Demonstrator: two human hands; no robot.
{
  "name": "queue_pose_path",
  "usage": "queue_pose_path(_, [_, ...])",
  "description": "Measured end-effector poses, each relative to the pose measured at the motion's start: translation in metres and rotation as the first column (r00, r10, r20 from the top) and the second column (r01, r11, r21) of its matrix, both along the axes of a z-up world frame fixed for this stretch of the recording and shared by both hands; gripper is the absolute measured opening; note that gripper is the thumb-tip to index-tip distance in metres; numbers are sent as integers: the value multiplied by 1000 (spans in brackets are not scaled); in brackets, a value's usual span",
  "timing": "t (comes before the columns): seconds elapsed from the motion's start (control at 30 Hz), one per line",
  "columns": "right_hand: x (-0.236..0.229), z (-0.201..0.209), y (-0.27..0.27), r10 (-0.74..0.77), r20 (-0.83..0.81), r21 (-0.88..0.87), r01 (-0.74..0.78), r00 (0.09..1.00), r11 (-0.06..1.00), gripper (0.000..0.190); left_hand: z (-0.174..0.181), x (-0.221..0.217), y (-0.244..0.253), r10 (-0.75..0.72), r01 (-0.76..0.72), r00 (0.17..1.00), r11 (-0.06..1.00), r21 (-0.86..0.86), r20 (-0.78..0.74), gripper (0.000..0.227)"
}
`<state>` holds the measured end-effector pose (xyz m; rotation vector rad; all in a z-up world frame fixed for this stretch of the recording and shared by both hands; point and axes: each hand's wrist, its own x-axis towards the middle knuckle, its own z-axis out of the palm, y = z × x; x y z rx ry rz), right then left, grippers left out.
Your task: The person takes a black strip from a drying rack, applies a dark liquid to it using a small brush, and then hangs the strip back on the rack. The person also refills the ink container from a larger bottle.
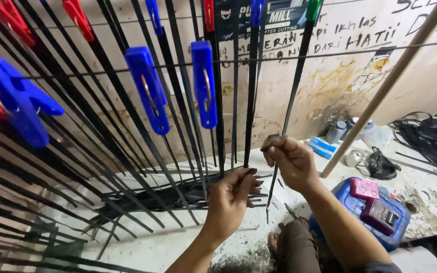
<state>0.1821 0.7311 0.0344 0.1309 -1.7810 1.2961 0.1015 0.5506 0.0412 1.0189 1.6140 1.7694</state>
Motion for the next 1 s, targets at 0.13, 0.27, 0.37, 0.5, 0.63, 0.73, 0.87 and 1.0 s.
queue_pose_path(0.13, [16, -26, -18, -131, 93, 17, 130, 987, 991, 10, -17, 6, -14, -21, 21, 1000, 1000, 8, -1, 26])
queue_pose_path(0.27, [32, -52, -31, -236, 176, 68, 227, 956, 972, 19, -31, 12, -29, -33, 37, 998, 996, -78, 58, 27])
queue_pose_path(0.37, [44, -72, -38, -240, 219, 109, 221, 946, 969, 28, -50, 14, -40, -16, 18, 999, 996, -86, 28, 28])
queue_pose_path(0.5, [55, -102, -46, -274, 296, 102, 255, 915, 962, 34, -66, 21, -48, -27, 29, 999, 997, -73, 30, 22])
queue_pose_path(0.63, [60, -128, -52, -190, 174, 11, 191, 966, 982, 37, -73, 29, -56, 43, -39, 995, 998, -45, 85, 19])
queue_pose_path(0.73, [66, -135, -60, -220, 203, 36, 217, 954, 975, 31, -76, 34, -63, 37, -32, 996, 998, -50, 83, 19])
queue_pose_path(0.87, [76, -143, -66, -256, 210, 87, 243, 943, 966, 24, -92, 39, -70, 38, -33, 995, 998, -57, 92, 20])
queue_pose_path(1.0, [81, -124, -78, -283, 229, 132, 258, 931, 957, 24, -94, 45, -74, 41, -38, 998, 998, -58, 52, 20])
